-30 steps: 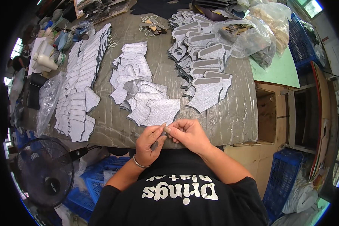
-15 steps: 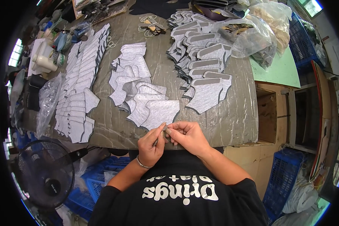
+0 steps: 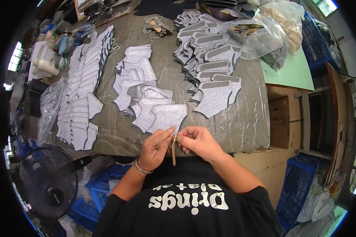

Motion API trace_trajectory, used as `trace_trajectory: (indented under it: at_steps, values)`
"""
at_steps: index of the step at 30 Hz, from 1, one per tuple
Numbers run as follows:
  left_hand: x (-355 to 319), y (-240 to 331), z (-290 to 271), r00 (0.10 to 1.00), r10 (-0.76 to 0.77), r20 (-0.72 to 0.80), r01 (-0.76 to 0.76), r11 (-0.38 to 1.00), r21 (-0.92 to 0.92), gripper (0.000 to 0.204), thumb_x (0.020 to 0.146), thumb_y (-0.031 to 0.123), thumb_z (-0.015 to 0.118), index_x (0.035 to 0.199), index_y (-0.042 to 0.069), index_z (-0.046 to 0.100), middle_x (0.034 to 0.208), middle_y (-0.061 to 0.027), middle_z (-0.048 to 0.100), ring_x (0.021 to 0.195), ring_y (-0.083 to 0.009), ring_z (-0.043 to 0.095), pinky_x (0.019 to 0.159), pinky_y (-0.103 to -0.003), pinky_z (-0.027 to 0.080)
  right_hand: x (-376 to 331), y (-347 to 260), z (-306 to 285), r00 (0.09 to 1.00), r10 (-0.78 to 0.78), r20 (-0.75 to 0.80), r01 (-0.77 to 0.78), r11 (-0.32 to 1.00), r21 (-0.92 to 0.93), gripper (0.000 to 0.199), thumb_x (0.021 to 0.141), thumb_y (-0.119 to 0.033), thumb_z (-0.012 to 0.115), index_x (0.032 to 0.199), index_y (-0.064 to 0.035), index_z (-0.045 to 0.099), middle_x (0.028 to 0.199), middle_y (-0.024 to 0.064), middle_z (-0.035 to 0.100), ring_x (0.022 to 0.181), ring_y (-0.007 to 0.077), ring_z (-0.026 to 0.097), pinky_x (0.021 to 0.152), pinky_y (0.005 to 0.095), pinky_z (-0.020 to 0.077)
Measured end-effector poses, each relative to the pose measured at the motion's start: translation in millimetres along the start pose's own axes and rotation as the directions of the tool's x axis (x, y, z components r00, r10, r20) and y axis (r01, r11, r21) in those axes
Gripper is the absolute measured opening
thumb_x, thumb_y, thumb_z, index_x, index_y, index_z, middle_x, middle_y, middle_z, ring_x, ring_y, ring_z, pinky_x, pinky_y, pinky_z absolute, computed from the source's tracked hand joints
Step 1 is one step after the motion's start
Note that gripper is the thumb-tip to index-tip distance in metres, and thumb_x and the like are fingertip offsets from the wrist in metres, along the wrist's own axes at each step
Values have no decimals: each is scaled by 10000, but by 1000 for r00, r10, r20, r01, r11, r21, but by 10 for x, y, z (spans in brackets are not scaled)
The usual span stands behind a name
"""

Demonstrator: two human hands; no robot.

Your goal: Applying adhesive tape strips to the edges of shoe upper components.

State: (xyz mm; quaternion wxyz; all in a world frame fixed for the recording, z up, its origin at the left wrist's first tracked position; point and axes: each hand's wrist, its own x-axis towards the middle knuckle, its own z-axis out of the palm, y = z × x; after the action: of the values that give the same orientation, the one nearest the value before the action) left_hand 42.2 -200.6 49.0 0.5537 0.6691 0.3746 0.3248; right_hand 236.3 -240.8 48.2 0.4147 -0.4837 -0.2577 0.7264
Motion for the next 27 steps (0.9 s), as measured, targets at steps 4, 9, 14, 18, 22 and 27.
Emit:
trace_trajectory:
  at_steps: [4,9,14,18,22,27]
  values:
    - [99,15,-38,951,290,108,-299,952,72,221,855,-59,650,1062,-3,703,962,-101,659,745,-144,626,667,-228,493,-47,-4,-75,998,17,56,-22,996,84,95,890,-70,625,923,18,626,788,47,645,627,82,599,553,213,492]
    - [78,-13,-9,930,364,-49,-351,921,166,168,810,-95,682,957,-21,713,964,-120,671,709,-115,634,603,-222,501,-267,-72,-396,853,-294,-431,321,947,-10,48,905,-45,575,905,3,580,758,90,637,661,155,639,613,289,559]
    - [-22,-136,44,992,-17,-122,-3,987,-158,138,824,-72,681,951,-33,716,915,-101,682,636,-92,624,543,-208,492,-803,-332,-1504,329,-693,-641,296,721,-627,161,857,-36,665,994,26,606,896,82,638,755,132,625,683,264,511]
    - [34,-97,65,956,-268,-122,228,936,-267,103,854,-42,663,941,-72,711,821,-96,677,580,-86,604,491,-191,463,-754,-496,-1230,310,-910,-276,-67,268,-961,324,770,-41,744,1077,-6,647,1123,110,605,919,201,613,721,295,505]
    - [52,-89,36,941,-328,-83,295,917,-269,114,870,-10,660,950,-71,713,772,-84,667,567,-80,595,486,-187,456,-443,-348,-475,853,-466,-235,230,740,-632,207,806,-116,772,976,-19,705,828,16,639,711,55,553,610,223,450]
    - [14,-50,-27,922,-387,-27,371,899,-235,202,876,16,663,1071,-20,698,805,-76,683,559,-97,609,504,-218,472,-242,-219,-341,912,-368,-183,206,793,-573,134,853,-118,725,848,11,687,668,-51,565,604,19,450,554,202,396]
